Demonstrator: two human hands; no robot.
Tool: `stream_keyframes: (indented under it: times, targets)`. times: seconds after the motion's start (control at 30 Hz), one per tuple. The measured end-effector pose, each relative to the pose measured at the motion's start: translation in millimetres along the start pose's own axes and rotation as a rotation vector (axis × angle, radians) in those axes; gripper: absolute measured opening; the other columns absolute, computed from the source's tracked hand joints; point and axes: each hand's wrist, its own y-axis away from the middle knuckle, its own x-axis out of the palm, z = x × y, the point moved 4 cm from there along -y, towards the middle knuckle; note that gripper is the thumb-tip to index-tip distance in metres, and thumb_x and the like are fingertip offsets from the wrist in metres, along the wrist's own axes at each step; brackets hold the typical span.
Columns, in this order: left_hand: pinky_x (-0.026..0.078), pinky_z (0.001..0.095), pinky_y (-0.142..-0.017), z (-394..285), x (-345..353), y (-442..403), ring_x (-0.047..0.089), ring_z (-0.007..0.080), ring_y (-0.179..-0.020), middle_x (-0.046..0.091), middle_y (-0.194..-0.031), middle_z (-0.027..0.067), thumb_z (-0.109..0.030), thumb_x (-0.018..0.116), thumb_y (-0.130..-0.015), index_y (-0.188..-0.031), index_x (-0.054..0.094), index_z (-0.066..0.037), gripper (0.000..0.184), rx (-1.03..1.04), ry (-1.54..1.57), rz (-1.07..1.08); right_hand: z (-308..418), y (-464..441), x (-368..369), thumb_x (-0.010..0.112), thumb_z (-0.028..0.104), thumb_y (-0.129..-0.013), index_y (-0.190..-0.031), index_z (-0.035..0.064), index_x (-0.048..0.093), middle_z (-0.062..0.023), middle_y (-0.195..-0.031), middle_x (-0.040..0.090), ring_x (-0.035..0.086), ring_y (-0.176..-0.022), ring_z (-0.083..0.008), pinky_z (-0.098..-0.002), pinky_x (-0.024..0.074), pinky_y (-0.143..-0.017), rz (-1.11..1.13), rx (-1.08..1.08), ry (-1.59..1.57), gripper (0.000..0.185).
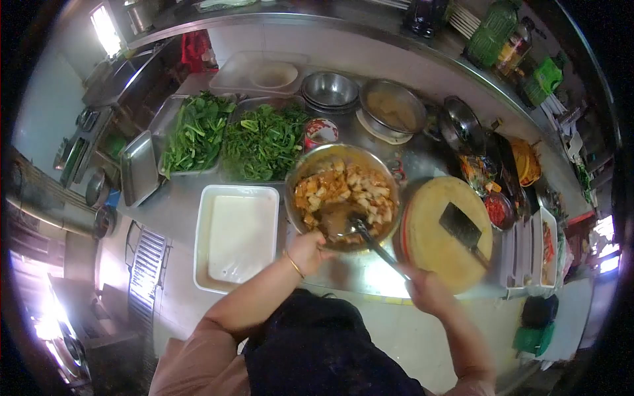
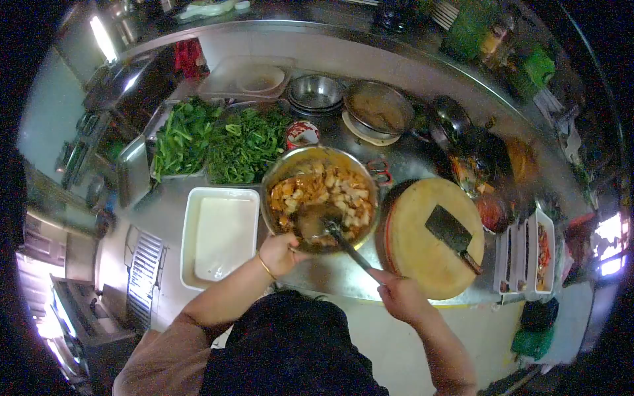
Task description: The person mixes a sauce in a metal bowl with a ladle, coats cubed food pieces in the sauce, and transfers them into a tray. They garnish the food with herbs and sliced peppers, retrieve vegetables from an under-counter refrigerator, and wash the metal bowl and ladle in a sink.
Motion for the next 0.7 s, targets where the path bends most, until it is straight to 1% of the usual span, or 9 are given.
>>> stream_keyframes:
  times: [0.07, 0.17, 0.2, 0.33, 0.43, 0.47, 0.57, 0.6, 0.7]
  targets:
    - [0.056, 0.0497, -0.079, -13.2, -0.4, -4.6, 0.058, 0.0341, -0.106, 0.054, -0.123, 0.0130, 0.011, 0.045, -0.073, -0.130, 0.044, -0.013, 0.062, 0.022, -0.035, -0.027, -21.3, 3.7, -3.7, 0.054, 0.011, -0.085, -0.124, 0.0123, 0.056, -0.0227, -0.093, 0.065, 0.063, -0.084, -0.0392, -0.0448, 0.0509, -0.075, -0.027, -0.009, 0.025, 0.039]
    - [0.056, 0.0487, -0.077, 18.9, 5.6, 29.8, 0.059, 0.0338, -0.104, 0.054, -0.122, 0.0133, 0.011, 0.045, -0.073, -0.126, 0.046, -0.010, 0.057, -0.020, 0.018, -0.016, -0.4, -11.3, -7.5, 0.055, 0.011, -0.085, -0.125, 0.0131, 0.056, -0.0222, -0.095, 0.065, 0.063, -0.085, -0.0385, -0.0448, 0.0503, -0.076, -0.053, 0.120, -0.053, 0.040]
    - [0.056, 0.0523, -0.076, 20.2, 13.3, 35.6, 0.058, 0.0344, -0.104, 0.054, -0.121, 0.0135, 0.011, 0.044, -0.073, -0.125, 0.047, -0.009, 0.056, 0.003, 0.040, 0.002, 7.5, -13.2, -0.4, 0.055, 0.010, -0.084, -0.123, 0.0124, 0.058, -0.0225, -0.095, 0.065, 0.063, -0.085, -0.0388, -0.0448, 0.0503, -0.076, -0.087, 0.084, -0.046, 0.039]
    - [0.055, 0.0554, -0.077, -14.4, 5.1, -11.5, 0.057, 0.0346, -0.107, 0.055, -0.122, 0.0120, 0.011, 0.046, -0.073, -0.125, 0.047, -0.009, 0.056, 0.001, -0.076, -0.075, 8.8, 3.4, 4.8, 0.053, 0.011, -0.090, -0.120, 0.0089, 0.058, -0.0199, -0.099, 0.065, 0.064, -0.089, -0.0361, -0.0385, 0.0501, -0.079, -0.054, 0.078, -0.044, 0.031]
    - [0.055, 0.0551, -0.077, -17.7, 11.9, 3.3, 0.056, 0.0345, -0.109, 0.055, -0.122, 0.0119, 0.010, 0.045, -0.073, -0.125, 0.047, -0.008, 0.055, 0.046, -0.086, -0.004, -17.9, -0.1, -2.2, 0.056, 0.012, -0.085, -0.121, 0.0109, 0.059, -0.0217, -0.099, 0.065, 0.063, -0.090, -0.0383, -0.0451, 0.0503, -0.080, -0.119, 0.138, -0.089, 0.036]
    - [0.055, 0.0549, -0.079, 6.5, -3.5, 0.4, 0.056, 0.0348, -0.110, 0.054, -0.123, 0.0126, 0.010, 0.045, -0.073, -0.125, 0.046, -0.007, 0.055, -0.028, -0.063, -0.008, -13.9, -4.3, -1.5, 0.056, 0.012, -0.085, -0.122, 0.0096, 0.058, -0.0213, -0.099, 0.065, 0.063, -0.089, -0.0385, -0.0459, 0.0498, -0.081, -0.084, 0.252, -0.082, 0.037]
    - [0.053, 0.0547, -0.083, 19.3, 12.2, 23.5, 0.055, 0.0336, -0.111, 0.054, -0.124, 0.0127, 0.009, 0.045, -0.073, -0.124, 0.046, -0.007, 0.054, -0.049, -0.021, 0.013, 2.9, -7.0, 20.4, 0.056, 0.012, -0.085, -0.120, 0.0089, 0.058, -0.0217, -0.095, 0.065, 0.063, -0.085, -0.0395, -0.0461, 0.0506, -0.078, -0.150, 0.044, 0.050, 0.035]
    - [0.053, 0.0543, -0.084, 15.8, 6.8, 12.0, 0.056, 0.0333, -0.111, 0.054, -0.124, 0.0129, 0.009, 0.045, -0.074, -0.124, 0.046, -0.007, 0.053, -0.068, -0.042, 0.001, 9.8, -2.6, 22.4, 0.055, 0.012, -0.085, -0.120, 0.0109, 0.059, -0.0223, -0.094, 0.065, 0.063, -0.083, -0.0400, -0.0457, 0.0508, -0.076, -0.046, 0.102, -0.017, 0.035]
    - [0.052, 0.0534, -0.085, -3.2, -4.9, -19.2, 0.056, 0.0327, -0.110, 0.054, -0.123, 0.0135, 0.009, 0.044, -0.074, -0.123, 0.047, -0.006, 0.052, -0.082, -0.072, -0.008, -8.3, 16.4, 11.3, 0.055, 0.011, -0.084, -0.121, 0.0126, 0.058, -0.0229, -0.091, 0.065, 0.062, -0.083, -0.0408, -0.0460, 0.0506, -0.074, -0.047, 0.105, 0.031, 0.037]
